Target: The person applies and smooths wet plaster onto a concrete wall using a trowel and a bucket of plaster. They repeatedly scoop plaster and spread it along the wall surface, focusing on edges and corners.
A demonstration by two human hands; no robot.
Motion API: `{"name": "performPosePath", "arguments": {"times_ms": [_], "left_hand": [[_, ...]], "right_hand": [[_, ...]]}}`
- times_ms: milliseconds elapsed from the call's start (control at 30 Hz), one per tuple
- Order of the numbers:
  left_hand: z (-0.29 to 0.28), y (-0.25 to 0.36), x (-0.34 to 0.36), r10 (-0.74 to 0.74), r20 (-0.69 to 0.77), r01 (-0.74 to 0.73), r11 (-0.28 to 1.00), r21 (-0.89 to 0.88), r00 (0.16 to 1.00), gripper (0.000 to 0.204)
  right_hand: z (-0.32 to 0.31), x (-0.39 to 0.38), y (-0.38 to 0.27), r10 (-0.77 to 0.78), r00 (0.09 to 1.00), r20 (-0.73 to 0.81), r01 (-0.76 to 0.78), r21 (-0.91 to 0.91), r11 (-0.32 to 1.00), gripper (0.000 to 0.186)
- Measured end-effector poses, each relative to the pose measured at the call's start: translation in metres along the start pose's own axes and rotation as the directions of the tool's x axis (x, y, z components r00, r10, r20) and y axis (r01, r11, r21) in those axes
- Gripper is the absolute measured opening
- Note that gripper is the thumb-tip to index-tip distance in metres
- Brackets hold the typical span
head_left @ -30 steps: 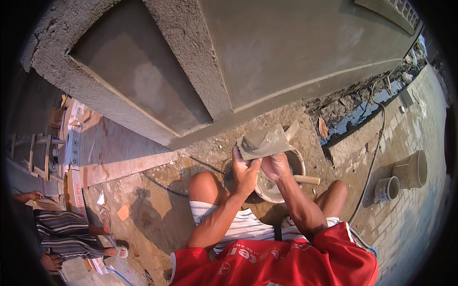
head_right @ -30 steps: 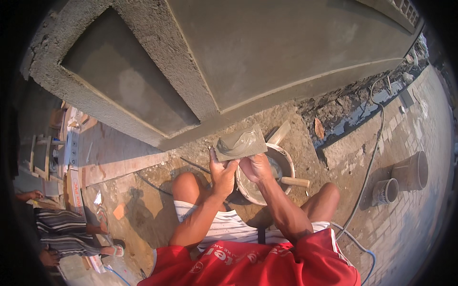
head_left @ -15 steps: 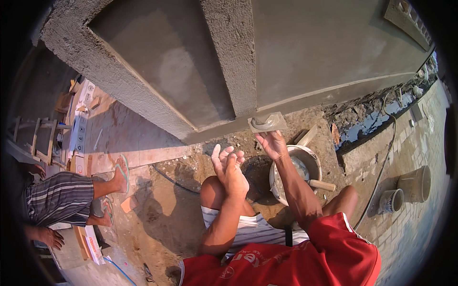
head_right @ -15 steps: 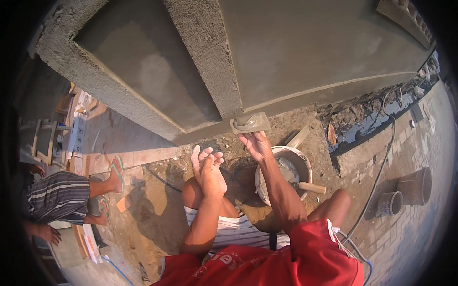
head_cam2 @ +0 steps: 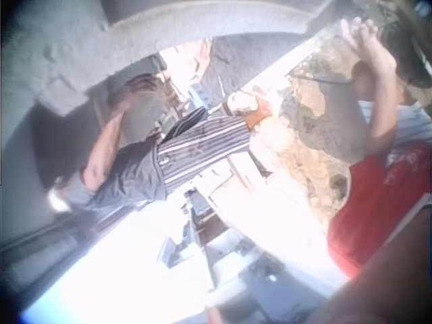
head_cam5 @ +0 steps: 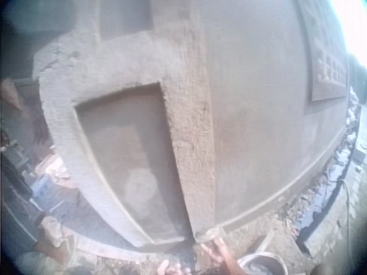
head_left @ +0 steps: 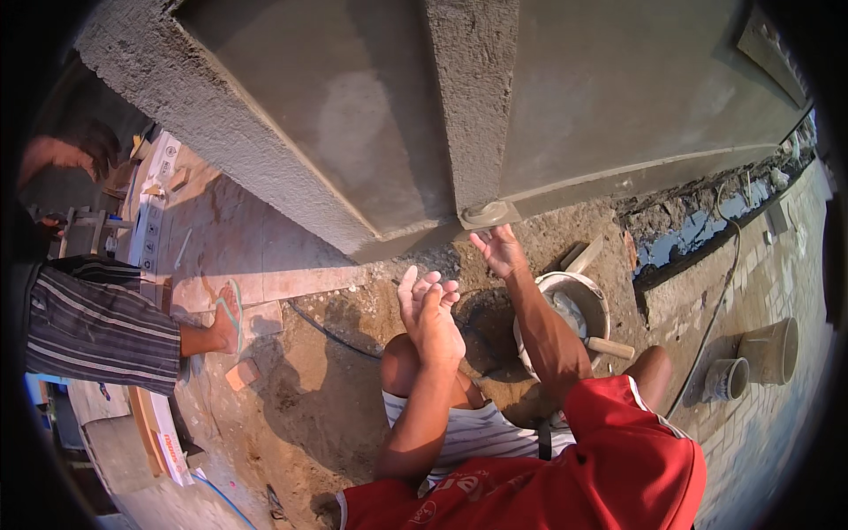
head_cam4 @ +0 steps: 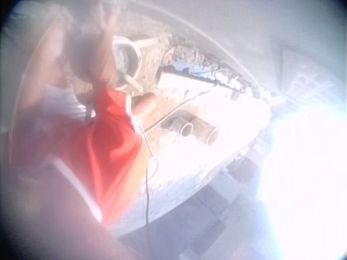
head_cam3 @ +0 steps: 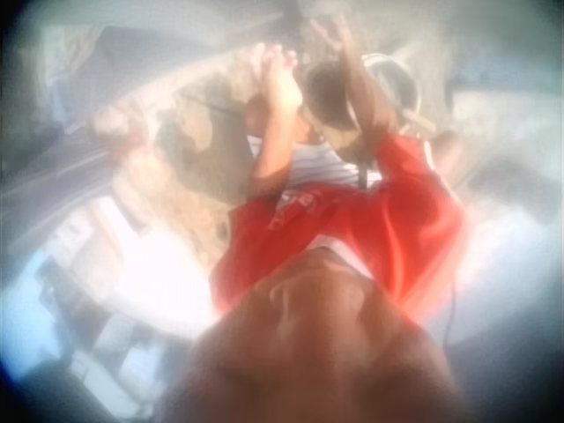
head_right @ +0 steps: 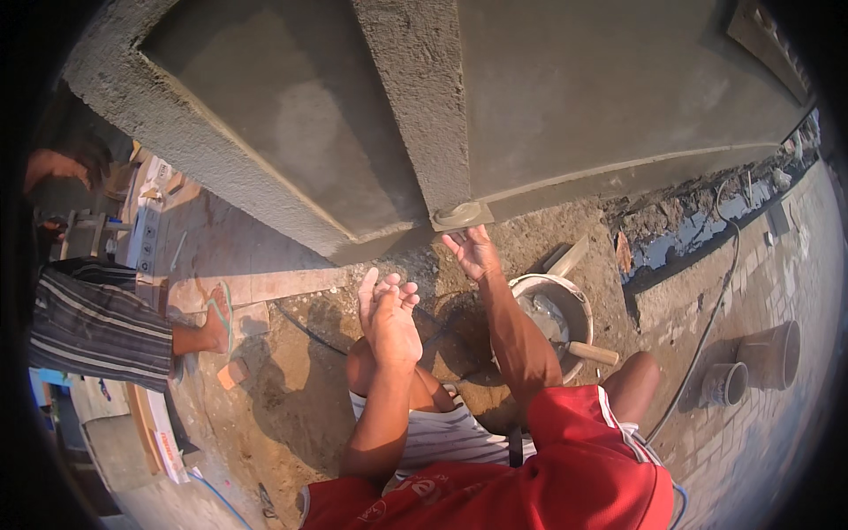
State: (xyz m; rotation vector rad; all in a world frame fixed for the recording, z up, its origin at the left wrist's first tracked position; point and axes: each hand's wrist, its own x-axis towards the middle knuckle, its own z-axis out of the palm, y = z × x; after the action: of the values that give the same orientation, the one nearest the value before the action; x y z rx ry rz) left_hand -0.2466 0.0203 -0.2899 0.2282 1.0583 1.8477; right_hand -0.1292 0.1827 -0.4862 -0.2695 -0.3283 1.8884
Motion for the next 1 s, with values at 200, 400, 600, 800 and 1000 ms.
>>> {"name": "performPosePath", "arguments": {"times_ms": [200,400,600,800,1000], "left_hand": [[-0.003,-0.001,0.003,-0.002,0.02,0.002,1.0,0.013,1.0,0.048],[-0.004,-0.006,0.006,-0.015,0.031,0.015,1.0,0.017,0.999,0.049],[-0.003,-0.006,0.006,-0.024,0.029,0.024,1.0,0.011,0.999,0.047],[0.001,-0.006,0.007,-0.041,0.013,0.041,0.999,0.012,0.999,0.045],[-0.003,-0.011,0.01,-0.022,0.032,0.021,0.999,0.039,0.999,0.045]], "right_hand": [[0.013,0.002,0.001,0.003,0.992,-0.127,-0.006,-0.02,1.0,0.036],[0.03,0.002,-0.004,-0.024,0.977,-0.214,0.009,-0.069,0.998,0.027],[0.056,0.001,-0.008,-0.039,0.957,-0.286,0.013,-0.095,0.995,0.022],[0.078,0.005,-0.014,-0.081,0.953,-0.291,0.045,-0.126,0.991,0.02],[0.102,0.009,-0.019,-0.118,0.936,-0.33,0.079,-0.131,0.988,0.017]]}}
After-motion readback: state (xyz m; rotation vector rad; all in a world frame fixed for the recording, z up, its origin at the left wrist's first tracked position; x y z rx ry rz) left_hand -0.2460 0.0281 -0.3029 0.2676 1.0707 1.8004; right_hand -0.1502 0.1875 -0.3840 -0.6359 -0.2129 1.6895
